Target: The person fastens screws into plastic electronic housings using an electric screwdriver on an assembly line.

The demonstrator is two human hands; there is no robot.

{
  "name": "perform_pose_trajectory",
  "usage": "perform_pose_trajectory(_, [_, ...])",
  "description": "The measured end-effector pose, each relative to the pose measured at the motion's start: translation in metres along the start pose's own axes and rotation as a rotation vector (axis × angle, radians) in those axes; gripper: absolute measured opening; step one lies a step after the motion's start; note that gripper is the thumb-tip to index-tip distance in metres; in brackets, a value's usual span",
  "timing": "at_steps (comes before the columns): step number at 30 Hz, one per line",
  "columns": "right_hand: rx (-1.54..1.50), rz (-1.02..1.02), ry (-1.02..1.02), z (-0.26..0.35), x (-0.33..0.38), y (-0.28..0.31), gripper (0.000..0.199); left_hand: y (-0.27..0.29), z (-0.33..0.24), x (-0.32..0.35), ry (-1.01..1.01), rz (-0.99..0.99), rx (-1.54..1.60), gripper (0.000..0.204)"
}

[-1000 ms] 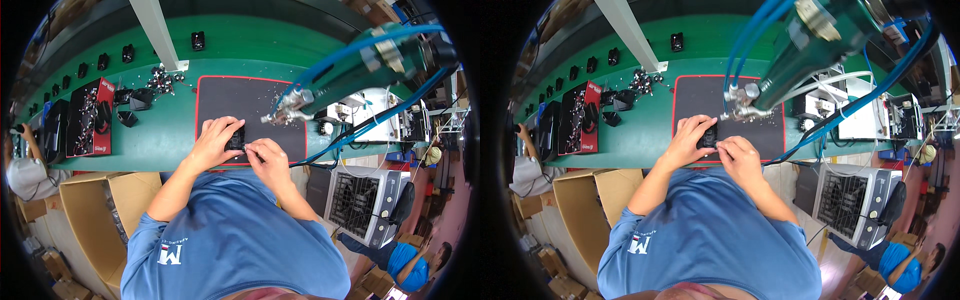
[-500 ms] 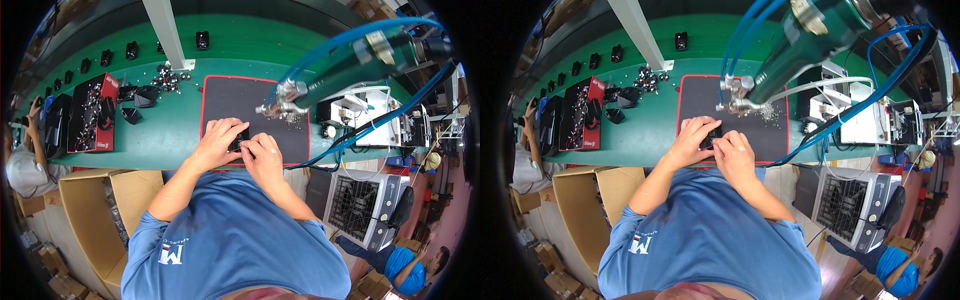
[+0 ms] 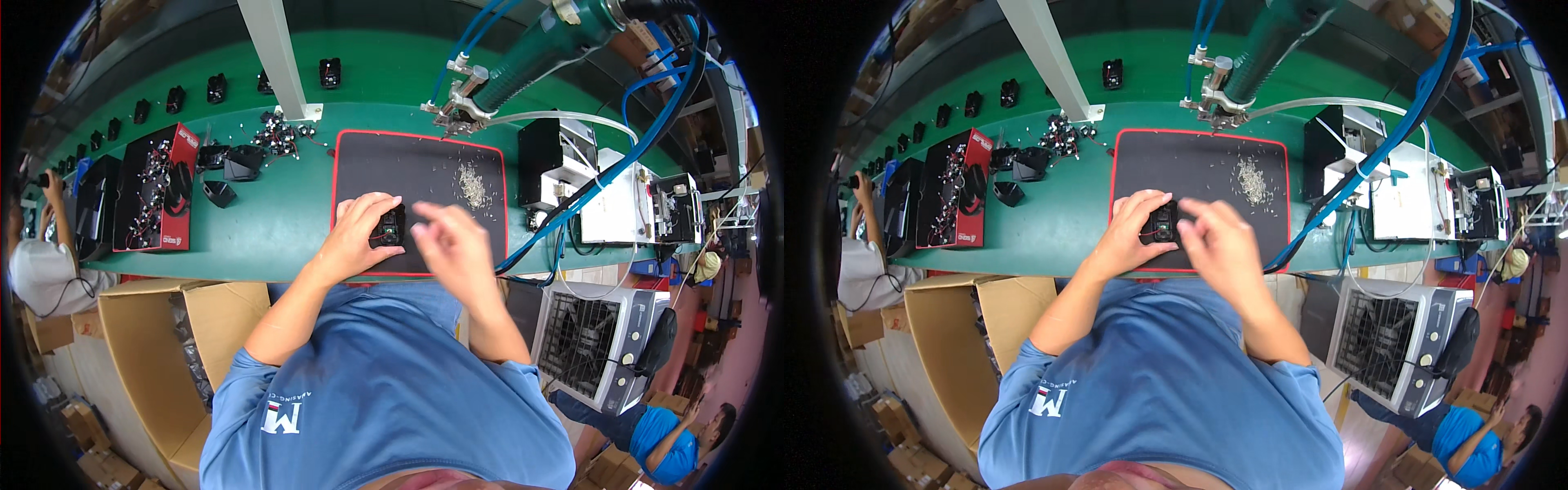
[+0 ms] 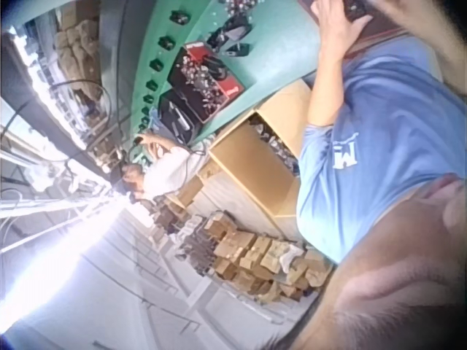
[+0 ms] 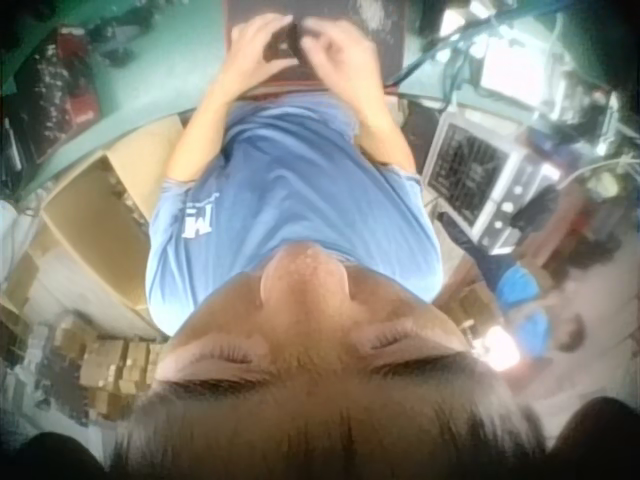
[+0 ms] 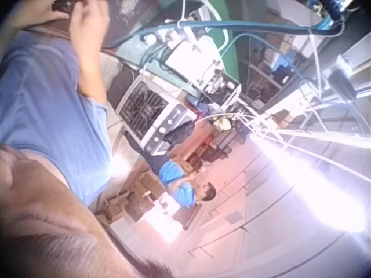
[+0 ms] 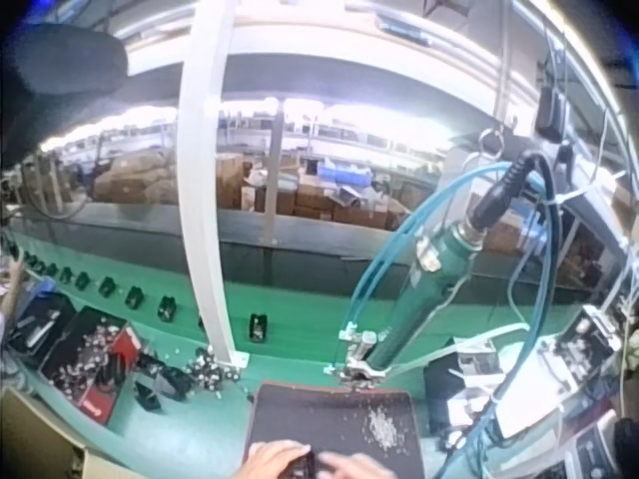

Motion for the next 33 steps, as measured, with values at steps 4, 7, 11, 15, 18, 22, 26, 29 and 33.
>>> perform_pose_trajectory(4, [-0.115, -0.526, 0.369, 0.033, -0.034, 0.069, 0.06, 0.002, -0.002, -0.003, 0.039, 0.0, 0.056, 0.084])
perform_pose_trajectory(7, [-0.319, -0.568, 0.473, 0.075, -0.078, 0.082, 0.061, 0.002, 0.004, -0.001, 0.042, -0.043, 0.104, 0.078])
perform_pose_trajectory(11, [-0.544, -0.44, 0.343, 0.068, -0.095, 0.085, 0.066, 0.001, 0.002, -0.001, 0.029, -0.014, 0.009, 0.057])
perform_pose_trajectory(15, [-0.83, -0.393, 0.347, 0.076, -0.086, 0.067, 0.071, -0.003, 0.0, -0.001, 0.024, 0.011, -0.053, 0.046])
perform_pose_trajectory(18, [-0.929, -0.324, 0.344, 0.103, -0.074, 0.062, 0.058, 0.0, 0.0, 0.001, 0.011, -0.022, -0.083, 0.048])
perform_pose_trajectory(22, [-0.97, -0.249, 0.32, 0.122, -0.064, 0.057, 0.068, 0.004, -0.006, -0.001, -0.023, -0.071, -0.086, 0.04])
perform_pose_trajectory(26, [-0.892, -0.24, 0.177, 0.099, -0.055, 0.03, 0.119, 0.004, -0.005, -0.003, 0.003, -0.053, -0.024, 0.038])
perform_pose_trajectory(29, [-0.848, -0.221, 0.157, 0.071, -0.051, 0.015, 0.121, 0.004, -0.005, -0.003, -0.003, -0.066, -0.023, 0.036])
perform_pose_trajectory(33, [-0.874, -0.295, 0.182, 0.054, -0.048, 0.004, 0.118, 0.002, 0.0, -0.001, 0.01, -0.05, -0.056, 0.035])
Point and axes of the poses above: each hand's wrist, its own x-axis away from the middle knuckle, its own y-axis out of the back of the hand, z = x × y, the point moved 5 cm from there along -x, towards the middle knuckle, and after that the axes turned 3 degrees about -x, right-handed, at the moved point
